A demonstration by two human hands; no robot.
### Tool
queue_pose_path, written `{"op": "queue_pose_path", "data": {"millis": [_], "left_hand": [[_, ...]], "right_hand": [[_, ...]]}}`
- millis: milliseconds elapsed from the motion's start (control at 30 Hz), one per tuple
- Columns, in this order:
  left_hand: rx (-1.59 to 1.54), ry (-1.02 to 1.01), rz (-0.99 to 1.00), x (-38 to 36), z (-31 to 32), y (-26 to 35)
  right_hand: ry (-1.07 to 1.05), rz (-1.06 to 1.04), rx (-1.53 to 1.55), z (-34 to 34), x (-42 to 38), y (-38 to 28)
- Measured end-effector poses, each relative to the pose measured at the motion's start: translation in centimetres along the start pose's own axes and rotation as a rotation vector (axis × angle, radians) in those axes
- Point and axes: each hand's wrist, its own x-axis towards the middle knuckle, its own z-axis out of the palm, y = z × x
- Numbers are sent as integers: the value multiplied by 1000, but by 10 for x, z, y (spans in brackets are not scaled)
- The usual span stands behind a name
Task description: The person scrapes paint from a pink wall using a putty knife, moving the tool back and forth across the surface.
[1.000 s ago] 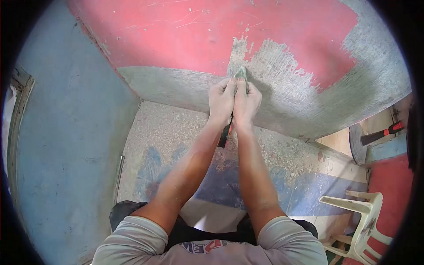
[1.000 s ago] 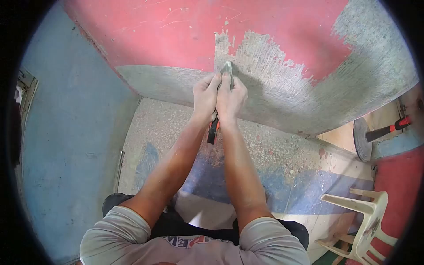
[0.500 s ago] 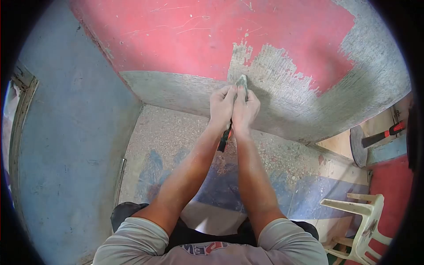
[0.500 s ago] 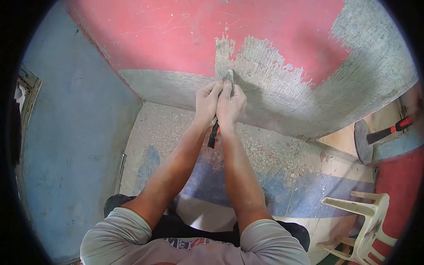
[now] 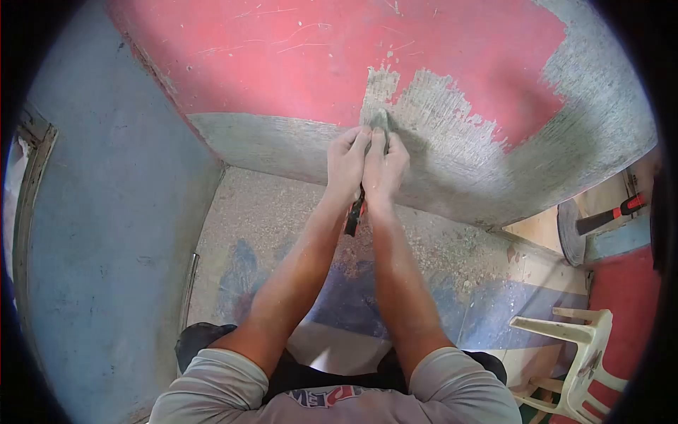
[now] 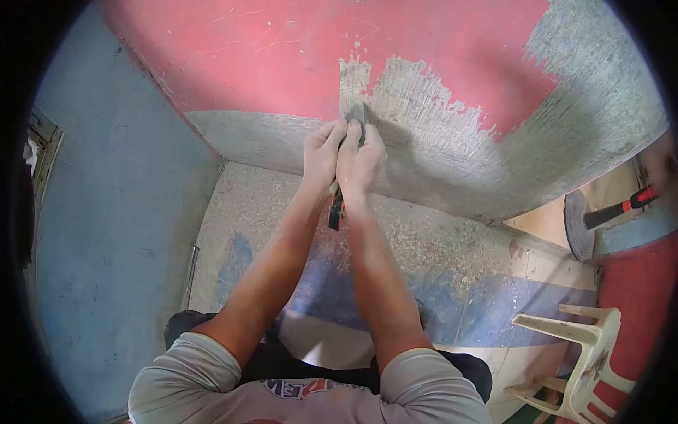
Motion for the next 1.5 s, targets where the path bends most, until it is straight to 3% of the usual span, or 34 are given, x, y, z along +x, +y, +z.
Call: {"op": "queue_pose_path", "data": {"millis": [67,100,167,300,467,567,633,767,833,933,1033,1067,1167,1267,1367,1500], "left_hand": [[-90,46,-75,-3,0,-8],[-53,24,-21,3,5,0],[28,-13,70,12,19,33],[-155,-40,60,13,49,90],[242,-53,146,14,1,23],[119,18,81,3,-47,-46],[23,56,-13,-11,-63,-52],[48,74,39,15,-72,-47],[147,71,141,26,-49,4],[14,0,98,32,-21,61],[-7,-62,74,32,-39,33],[168,-25,58,24,-47,22],[213,-111,-98,15,-99,-56],[22,-126,-227,-8,-99,-60],[64,-58,-198,-5,-91,-46],[-97,-56,-162,7,-87,-41]], "right_hand": [[4,50,8,0,-5,1],[13,-15,23,-1,2,-9],[30,-126,46,-2,19,-35],[-4,-74,125,-3,41,-76],[54,-80,-6,5,9,-26],[-31,22,-104,18,-26,25],[-54,31,-104,32,-40,49],[-46,-4,-42,50,-27,44],[-8,-54,0,49,-7,-6],[3,-39,157,48,11,-49],[60,-79,76,52,-1,-25],[94,-89,61,56,-10,-1],[-112,193,-56,50,-34,64],[-186,230,59,46,-44,89],[-194,206,42,54,-39,92],[-213,324,315,56,-33,71]]}}
